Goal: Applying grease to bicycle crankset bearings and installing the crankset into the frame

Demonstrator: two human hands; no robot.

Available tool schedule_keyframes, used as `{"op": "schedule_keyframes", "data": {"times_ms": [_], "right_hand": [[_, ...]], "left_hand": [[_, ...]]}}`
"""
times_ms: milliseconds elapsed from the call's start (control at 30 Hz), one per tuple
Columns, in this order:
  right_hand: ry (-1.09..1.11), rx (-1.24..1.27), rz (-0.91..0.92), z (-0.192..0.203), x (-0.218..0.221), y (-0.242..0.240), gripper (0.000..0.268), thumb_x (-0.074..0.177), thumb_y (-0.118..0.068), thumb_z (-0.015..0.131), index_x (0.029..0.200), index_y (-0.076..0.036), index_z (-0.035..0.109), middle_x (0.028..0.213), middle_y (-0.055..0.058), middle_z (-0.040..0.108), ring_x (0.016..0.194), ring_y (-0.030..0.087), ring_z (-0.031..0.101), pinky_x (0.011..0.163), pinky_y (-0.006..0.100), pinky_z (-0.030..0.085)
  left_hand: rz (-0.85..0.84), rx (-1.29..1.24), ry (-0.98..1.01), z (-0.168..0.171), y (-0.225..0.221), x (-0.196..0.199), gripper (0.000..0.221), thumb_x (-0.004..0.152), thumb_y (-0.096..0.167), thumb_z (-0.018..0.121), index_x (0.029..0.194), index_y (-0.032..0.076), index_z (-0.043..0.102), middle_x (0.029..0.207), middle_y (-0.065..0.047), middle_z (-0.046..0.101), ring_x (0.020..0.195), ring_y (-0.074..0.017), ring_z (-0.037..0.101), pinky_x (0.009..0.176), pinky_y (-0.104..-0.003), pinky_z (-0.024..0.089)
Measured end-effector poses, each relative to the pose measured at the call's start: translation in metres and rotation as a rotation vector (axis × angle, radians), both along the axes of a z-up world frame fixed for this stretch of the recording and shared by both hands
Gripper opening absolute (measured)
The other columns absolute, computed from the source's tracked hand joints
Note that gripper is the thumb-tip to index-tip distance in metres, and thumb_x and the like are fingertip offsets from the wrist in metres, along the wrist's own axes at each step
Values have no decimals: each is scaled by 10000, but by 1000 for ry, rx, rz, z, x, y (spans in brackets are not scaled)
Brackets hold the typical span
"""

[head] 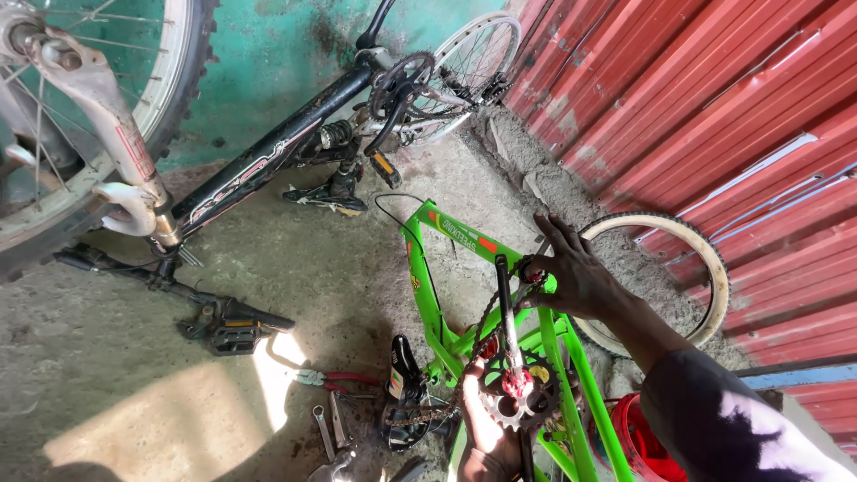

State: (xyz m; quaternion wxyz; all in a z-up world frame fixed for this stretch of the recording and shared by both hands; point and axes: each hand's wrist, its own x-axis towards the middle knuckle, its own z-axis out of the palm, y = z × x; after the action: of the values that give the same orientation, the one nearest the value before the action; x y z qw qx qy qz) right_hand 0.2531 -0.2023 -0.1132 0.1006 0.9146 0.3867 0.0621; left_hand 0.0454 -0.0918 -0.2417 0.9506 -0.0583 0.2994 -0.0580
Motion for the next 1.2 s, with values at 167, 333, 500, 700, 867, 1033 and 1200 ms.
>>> {"op": "schedule_keyframes", "data": {"times_ms": [167,333,500,700,867,1033,1200], "right_hand": [[175,185,-120,2,-6,8,658,590,-768,835,1013,-270,759,1682,182,255,1541,493,224,1053,707,382],[181,183,-220,-4,-22,10,805,554,-773,865,1123,-216,748,1685,221,228,1545,515,194,1077,734,351],[205,186,-254,-18,-27,12,840,567,-762,867,1134,-152,760,1681,240,231,1538,525,198,1078,744,349],[177,179,-312,-20,-28,9,760,715,-698,728,1248,-156,731,1708,252,34,1578,485,-22,1198,682,195],[-44,14,-395,-28,-37,33,536,807,-592,724,1146,-178,750,1716,264,62,1591,481,27,1153,694,251],[7,47,-512,-49,-27,37,424,853,-477,689,1013,-93,771,1714,286,9,1590,498,-28,1196,643,211],[52,262,-536,-72,-15,33,661,844,-655,637,1041,-39,772,1667,389,-21,1556,571,-64,1178,686,162]], "left_hand": [[5,33,-9,-5,1,2,434,930,341,537,1201,9,609,1047,-175,656,835,-295,603,726,-422,450],[4,56,-12,-11,-4,3,408,942,352,543,1150,13,634,1012,-160,669,798,-276,604,697,-403,452],[2,79,-17,-20,-7,6,391,953,362,548,1100,17,659,978,-145,683,762,-258,605,668,-384,454],[16,139,-112,-30,-13,8,406,937,396,526,1073,31,638,996,-159,686,816,-286,653,729,-429,499],[36,74,-149,-34,-12,7,446,939,372,507,1145,6,657,998,-170,711,807,-276,663,714,-404,511],[18,17,-157,-32,-10,11,458,939,370,500,1185,15,653,998,-167,710,816,-274,660,726,-399,513],[-88,-216,-110,-24,-4,14,422,943,432,527,1119,76,668,812,-109,650,610,-218,562,540,-334,447]]}}
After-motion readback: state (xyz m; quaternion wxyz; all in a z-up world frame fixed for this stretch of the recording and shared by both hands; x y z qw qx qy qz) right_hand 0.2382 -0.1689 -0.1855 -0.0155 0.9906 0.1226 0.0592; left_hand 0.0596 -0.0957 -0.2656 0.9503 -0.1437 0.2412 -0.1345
